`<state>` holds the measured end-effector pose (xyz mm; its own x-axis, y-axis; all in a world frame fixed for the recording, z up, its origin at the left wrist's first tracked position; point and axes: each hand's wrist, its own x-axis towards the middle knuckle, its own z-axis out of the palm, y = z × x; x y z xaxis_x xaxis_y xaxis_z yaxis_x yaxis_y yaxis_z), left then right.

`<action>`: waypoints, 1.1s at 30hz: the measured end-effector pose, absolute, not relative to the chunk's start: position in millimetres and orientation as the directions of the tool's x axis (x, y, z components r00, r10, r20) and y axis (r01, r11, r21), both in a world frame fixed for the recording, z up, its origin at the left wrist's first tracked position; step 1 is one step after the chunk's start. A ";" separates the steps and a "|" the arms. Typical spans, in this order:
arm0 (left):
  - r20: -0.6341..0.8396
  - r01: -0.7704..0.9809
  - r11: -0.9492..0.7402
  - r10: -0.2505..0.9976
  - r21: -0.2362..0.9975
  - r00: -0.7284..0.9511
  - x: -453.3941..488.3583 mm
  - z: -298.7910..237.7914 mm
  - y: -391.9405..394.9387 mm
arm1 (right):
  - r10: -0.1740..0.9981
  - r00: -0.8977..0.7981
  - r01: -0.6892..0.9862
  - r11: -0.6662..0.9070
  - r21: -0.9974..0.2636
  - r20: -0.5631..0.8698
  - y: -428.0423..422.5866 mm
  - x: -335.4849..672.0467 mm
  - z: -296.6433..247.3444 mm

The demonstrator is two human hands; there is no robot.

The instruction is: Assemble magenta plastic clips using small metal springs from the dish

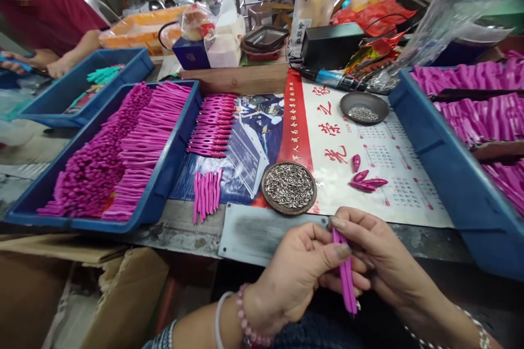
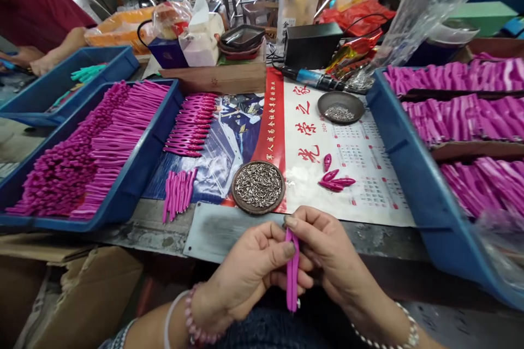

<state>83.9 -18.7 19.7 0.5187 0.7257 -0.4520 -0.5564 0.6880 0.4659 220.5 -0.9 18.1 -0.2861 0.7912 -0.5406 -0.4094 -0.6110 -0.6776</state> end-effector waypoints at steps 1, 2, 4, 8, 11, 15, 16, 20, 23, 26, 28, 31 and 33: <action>-0.450 -0.545 0.688 0.726 0.480 0.520 83.3 19.9 -18.1 | 0.788 -0.276 -0.409 -0.615 -0.674 -0.551 -0.6 220.1 19.5; -0.449 -0.535 0.686 0.728 0.494 0.518 82.8 20.1 -17.4 | 0.786 -0.266 -0.408 -0.616 -0.674 -0.558 -0.4 219.5 20.8; -0.448 -0.516 0.682 0.730 0.518 0.516 82.0 20.4 -16.1 | 0.789 -0.246 -0.407 -0.611 -0.679 -0.563 -0.4 218.2 21.9; -0.454 -0.478 0.693 0.718 0.539 0.527 80.5 21.2 -12.2 | 0.805 -0.210 -0.393 -0.589 -0.706 -0.556 -1.3 218.8 17.0; -0.477 -0.440 0.714 0.696 0.545 0.537 78.9 22.5 -8.4 | 0.804 -0.198 -0.371 -0.591 -0.716 -0.561 -1.1 221.3 11.2; -0.495 -0.417 0.738 0.669 0.530 0.555 76.2 23.6 -4.0 | 0.792 -0.198 -0.360 -0.607 -0.708 -0.578 1.0 221.7 8.6; -0.499 -0.414 0.744 0.663 0.524 0.559 75.3 23.5 -3.1 | 0.789 -0.197 -0.357 -0.611 -0.707 -0.582 1.7 221.0 8.8; -0.507 -0.398 0.757 0.647 0.518 0.570 72.6 22.2 -0.9 | 0.781 -0.198 -0.352 -0.620 -0.701 -0.592 4.8 218.1 10.5; -0.492 -0.429 0.745 0.662 0.510 0.565 75.1 21.4 -2.7 | 0.764 -0.221 -0.368 -0.641 -0.674 -0.606 4.9 216.6 13.3; -0.518 -0.534 0.729 0.682 0.429 0.515 84.1 18.7 -9.7 | 0.755 -0.238 -0.377 -0.652 -0.658 -0.612 -0.1 213.7 16.6; -0.556 -0.608 0.705 0.689 0.365 0.465 90.6 14.7 -16.3 | 0.779 -0.245 -0.368 -0.626 -0.688 -0.578 -6.2 210.5 17.8; -0.510 -0.624 0.681 0.719 0.383 0.472 93.4 6.8 -24.8 | 0.836 -0.260 -0.244 -0.542 -0.804 -0.484 -14.2 208.4 18.3; -0.444 -0.577 0.710 0.704 0.403 0.555 88.8 2.4 -27.2 | 0.845 -0.297 -0.091 -0.489 -0.867 -0.445 -13.4 213.0 19.6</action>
